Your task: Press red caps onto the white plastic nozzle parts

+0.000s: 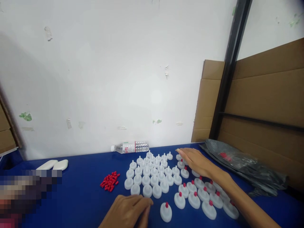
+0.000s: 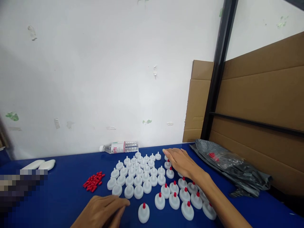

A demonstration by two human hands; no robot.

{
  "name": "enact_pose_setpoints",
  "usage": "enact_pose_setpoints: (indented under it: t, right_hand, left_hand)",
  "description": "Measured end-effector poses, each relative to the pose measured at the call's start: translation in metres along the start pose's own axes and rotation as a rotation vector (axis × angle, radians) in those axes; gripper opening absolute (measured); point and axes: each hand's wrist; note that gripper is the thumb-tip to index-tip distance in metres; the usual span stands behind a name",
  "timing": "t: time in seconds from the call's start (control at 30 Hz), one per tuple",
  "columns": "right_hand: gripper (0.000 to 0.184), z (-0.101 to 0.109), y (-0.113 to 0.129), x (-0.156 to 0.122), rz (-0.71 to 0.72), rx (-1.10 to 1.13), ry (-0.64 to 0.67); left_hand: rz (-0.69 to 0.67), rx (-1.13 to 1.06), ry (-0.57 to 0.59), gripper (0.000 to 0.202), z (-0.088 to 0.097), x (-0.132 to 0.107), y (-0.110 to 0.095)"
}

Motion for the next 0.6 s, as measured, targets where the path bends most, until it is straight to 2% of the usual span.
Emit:
enact_pose_setpoints:
  t: [0.1, 0.23, 0.3, 0.4, 0.5, 0.6]
  right_hand:
    - [0.061, 0.002, 0.012, 0.006, 0.029, -0.042, -0.065]
    - [0.057, 0.001, 0.025, 0.013, 0.081, -0.118, -0.124]
    - [0.055, 0.003, 0.025, 0.017, 0.108, -0.159, -0.126]
    - [0.053, 0.010, 0.015, 0.026, 0.137, -0.207, -0.082]
    - [0.060, 0.016, 0.007, 0.036, 0.144, -0.210, 0.020]
    - [0.064, 0.014, 0.011, 0.041, 0.161, -0.168, 0.111]
  left_hand:
    - [0.042, 0.026, -0.064, 0.023, 0.023, 0.011, 0.009]
    - [0.163, 0.067, -0.130, 0.042, 0.049, 0.019, 0.045]
    - [0.278, 0.188, -0.175, 0.046, 0.055, 0.017, 0.068]
    - [0.389, 0.363, -0.135, 0.044, 0.056, 0.010, 0.094]
    - [0.442, 0.344, -0.113, 0.044, 0.055, 0.008, 0.100]
    - [0.407, 0.255, -0.091, 0.036, 0.057, 0.013, 0.092]
Point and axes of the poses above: each hand's wrist, its own x-axis towards the middle knuckle, its own z-axis out of the back of the hand, y = z × x, and after that the axes turned 14 degrees about z, right-handed
